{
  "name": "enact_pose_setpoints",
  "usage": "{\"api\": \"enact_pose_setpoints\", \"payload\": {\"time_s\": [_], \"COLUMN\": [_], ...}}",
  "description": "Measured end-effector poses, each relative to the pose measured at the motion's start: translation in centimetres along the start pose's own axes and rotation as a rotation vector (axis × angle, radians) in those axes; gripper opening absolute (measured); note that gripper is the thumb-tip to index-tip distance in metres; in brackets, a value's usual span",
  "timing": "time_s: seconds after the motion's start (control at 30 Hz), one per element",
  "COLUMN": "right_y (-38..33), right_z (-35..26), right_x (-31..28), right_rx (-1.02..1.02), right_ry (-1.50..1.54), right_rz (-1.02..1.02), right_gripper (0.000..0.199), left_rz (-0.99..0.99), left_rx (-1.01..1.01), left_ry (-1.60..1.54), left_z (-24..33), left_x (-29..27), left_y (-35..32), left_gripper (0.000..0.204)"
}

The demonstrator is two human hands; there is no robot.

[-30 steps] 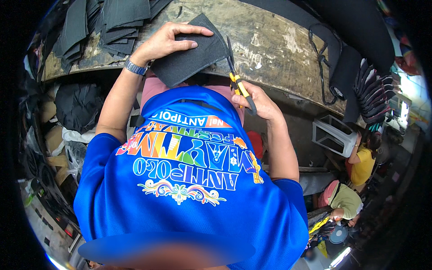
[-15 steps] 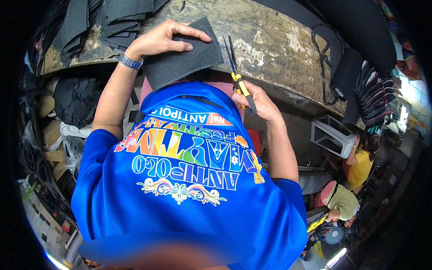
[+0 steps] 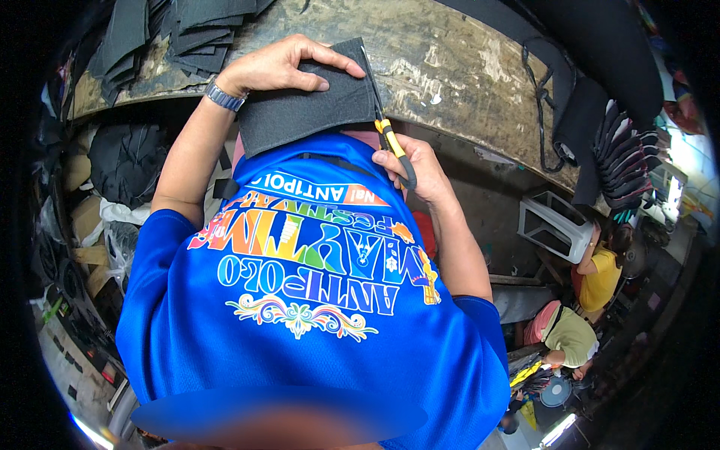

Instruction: The person uses yellow-handled scissors to cut a large sheet of black fabric into smaller rectangular pieces. They repeatedly cut along marked lines, stack the cut pieces, and continue cutting the remaining fabric until the sheet is fully divided.

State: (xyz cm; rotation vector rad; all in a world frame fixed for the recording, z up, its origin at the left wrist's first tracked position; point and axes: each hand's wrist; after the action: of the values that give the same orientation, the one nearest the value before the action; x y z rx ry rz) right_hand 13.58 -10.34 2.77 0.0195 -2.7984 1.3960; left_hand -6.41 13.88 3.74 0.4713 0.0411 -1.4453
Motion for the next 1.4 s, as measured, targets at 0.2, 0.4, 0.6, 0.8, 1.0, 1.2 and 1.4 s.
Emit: {"api": "enact_pose_setpoints", "payload": {"time_s": [0.2, 0.4, 0.6, 0.8, 1.0, 1.2, 1.4], "right_y": [0.2, 0.4, 0.5, 2.2, 2.9, 3.8, 3.1], "right_z": [-0.3, -1.2, -1.4, -4.3, -5.4, -5.1, -3.6], "right_x": [0.2, 0.1, 0.7, 0.7, 0.1, 1.6, 1.4], "right_rx": [0.001, -0.007, -0.032, -0.41, -0.62, -0.557, -0.272], "right_ry": [0.003, 0.057, 0.169, 0.354, 0.805, 0.977, 0.409], "right_rz": [-0.011, -0.011, 0.143, 0.201, 0.317, 0.302, 0.171], "right_gripper": [0.034, 0.031, 0.018, 0.021, 0.027, 0.024, 0.022], "left_rz": [-0.028, -0.061, -0.165, -0.278, 0.339, 0.431, 0.83], "left_rx": [-0.006, -0.013, -0.005, -0.015, 0.045, -0.027, 0.085], "left_ry": [-0.006, -0.073, -0.035, 0.165, 0.433, -0.446, -0.294], "left_z": [0.3, -0.2, -0.1, 1.9, 3.4, 1.7, -1.9], "left_x": [0.5, 0.9, 0.3, 1.6, 3.1, 8.4, 6.7], "left_y": [0.4, 0.7, 1.2, 4.9, 3.6, 1.8, 2.6], "left_gripper": [0.048, 0.045, 0.029, 0.017, 0.057, 0.094, 0.057]}}
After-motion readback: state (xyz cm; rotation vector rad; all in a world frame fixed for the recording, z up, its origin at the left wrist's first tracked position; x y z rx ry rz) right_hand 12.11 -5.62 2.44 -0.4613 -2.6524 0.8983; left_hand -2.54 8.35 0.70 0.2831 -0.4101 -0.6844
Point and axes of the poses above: each hand's wrist, its own y-axis towards the middle knuckle, its own x-axis out of the palm, z = x × y, and after that the axes turned 15 degrees about x, right-handed
